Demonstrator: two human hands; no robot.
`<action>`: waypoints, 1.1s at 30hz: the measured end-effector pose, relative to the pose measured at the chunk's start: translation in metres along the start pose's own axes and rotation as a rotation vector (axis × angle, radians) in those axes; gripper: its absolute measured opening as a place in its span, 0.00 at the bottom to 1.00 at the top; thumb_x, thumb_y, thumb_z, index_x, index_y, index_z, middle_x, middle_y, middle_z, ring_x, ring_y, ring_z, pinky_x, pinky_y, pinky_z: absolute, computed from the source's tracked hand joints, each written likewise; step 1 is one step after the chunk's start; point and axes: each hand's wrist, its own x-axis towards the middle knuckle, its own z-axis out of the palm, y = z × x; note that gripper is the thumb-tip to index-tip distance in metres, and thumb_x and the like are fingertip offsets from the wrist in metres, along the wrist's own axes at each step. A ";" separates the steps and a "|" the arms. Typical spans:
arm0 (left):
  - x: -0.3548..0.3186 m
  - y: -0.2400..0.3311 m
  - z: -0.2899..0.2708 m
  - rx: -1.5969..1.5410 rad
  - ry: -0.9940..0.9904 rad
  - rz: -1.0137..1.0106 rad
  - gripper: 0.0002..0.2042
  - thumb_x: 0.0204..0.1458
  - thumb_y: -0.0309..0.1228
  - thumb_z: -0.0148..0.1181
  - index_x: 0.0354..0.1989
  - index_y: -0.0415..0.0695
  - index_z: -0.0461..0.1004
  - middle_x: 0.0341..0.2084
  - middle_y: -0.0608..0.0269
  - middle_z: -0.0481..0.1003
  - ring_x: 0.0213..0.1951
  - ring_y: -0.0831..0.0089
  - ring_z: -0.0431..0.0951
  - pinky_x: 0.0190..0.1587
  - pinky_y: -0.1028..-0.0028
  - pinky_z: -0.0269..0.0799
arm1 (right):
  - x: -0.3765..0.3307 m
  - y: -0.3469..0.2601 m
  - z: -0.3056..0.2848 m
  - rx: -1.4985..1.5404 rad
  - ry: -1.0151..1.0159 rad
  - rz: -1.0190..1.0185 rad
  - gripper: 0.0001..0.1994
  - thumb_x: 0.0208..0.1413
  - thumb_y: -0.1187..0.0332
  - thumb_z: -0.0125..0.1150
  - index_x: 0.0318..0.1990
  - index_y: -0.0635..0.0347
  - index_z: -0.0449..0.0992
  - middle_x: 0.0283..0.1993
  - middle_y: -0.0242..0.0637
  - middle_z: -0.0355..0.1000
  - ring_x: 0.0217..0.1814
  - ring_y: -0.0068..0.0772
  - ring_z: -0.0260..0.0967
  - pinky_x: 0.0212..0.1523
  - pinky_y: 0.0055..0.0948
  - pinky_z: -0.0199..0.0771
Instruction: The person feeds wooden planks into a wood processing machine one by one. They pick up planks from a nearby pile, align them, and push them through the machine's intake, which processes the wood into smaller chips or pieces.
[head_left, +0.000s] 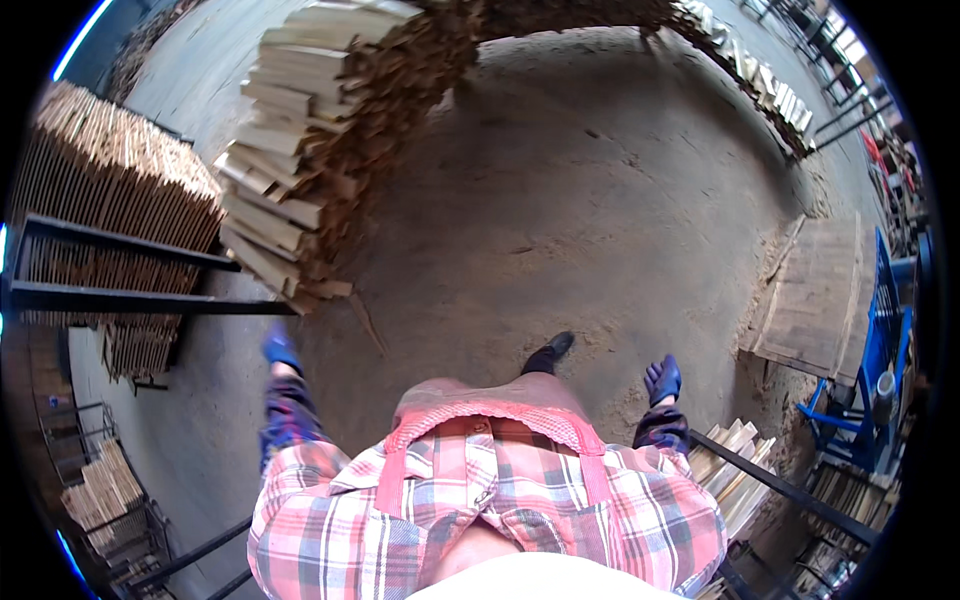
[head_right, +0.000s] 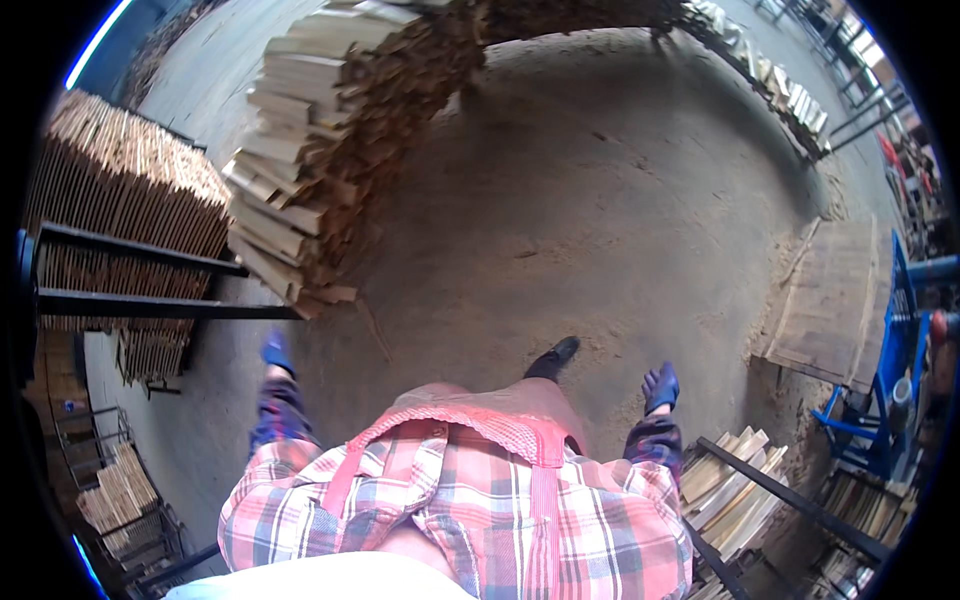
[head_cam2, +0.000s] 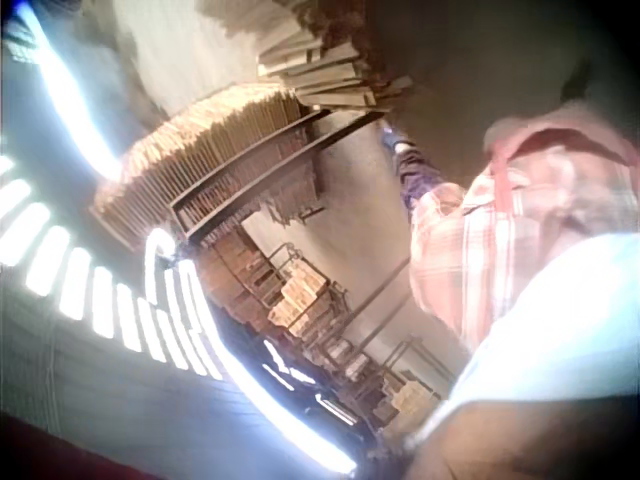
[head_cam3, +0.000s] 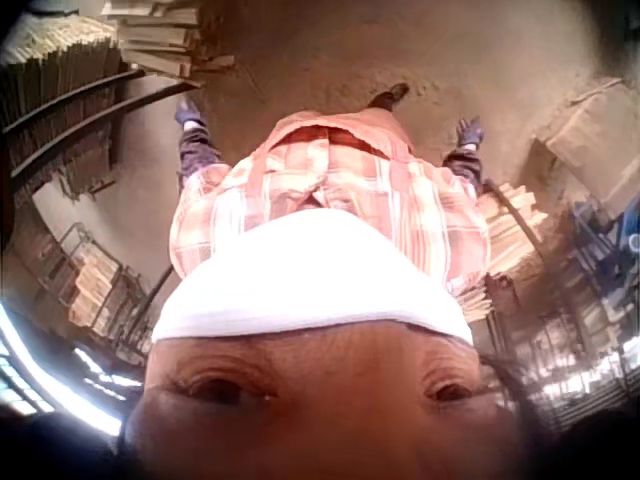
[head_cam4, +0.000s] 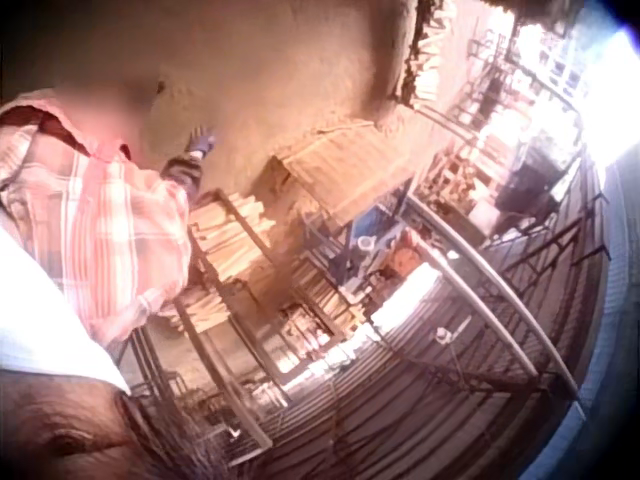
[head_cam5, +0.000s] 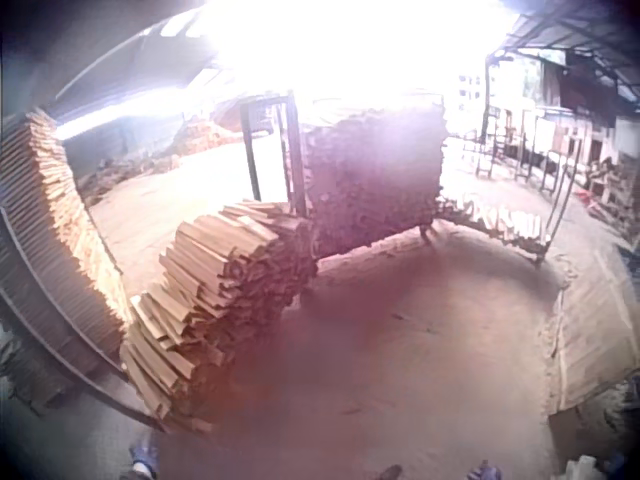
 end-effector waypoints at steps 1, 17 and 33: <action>-0.030 0.105 -0.039 -0.069 0.102 0.187 0.21 0.65 0.34 0.37 0.65 0.44 0.63 0.65 0.61 0.62 0.66 0.59 0.61 0.63 0.59 0.61 | 0.015 -0.007 -0.055 0.242 0.076 -0.067 0.43 0.57 0.39 0.50 0.69 0.63 0.52 0.68 0.47 0.58 0.69 0.48 0.56 0.64 0.50 0.55; -0.040 0.430 -0.809 -1.832 -0.881 0.660 0.16 0.57 0.45 0.47 0.43 0.48 0.75 0.42 0.58 0.77 0.43 0.55 0.75 0.46 0.56 0.68 | 0.125 -0.199 -0.208 0.309 -0.051 0.096 0.39 0.57 0.34 0.44 0.60 0.60 0.70 0.61 0.42 0.70 0.63 0.41 0.65 0.66 0.43 0.51; -0.225 0.821 -1.596 -1.395 -0.615 1.409 0.12 0.55 0.39 0.58 0.43 0.47 0.78 0.33 0.66 0.80 0.31 0.74 0.76 0.30 0.74 0.66 | 0.458 -0.579 -0.389 0.834 -0.209 -0.058 0.13 0.63 0.65 0.37 0.28 0.48 0.68 0.33 0.35 0.68 0.40 0.34 0.68 0.44 0.33 0.71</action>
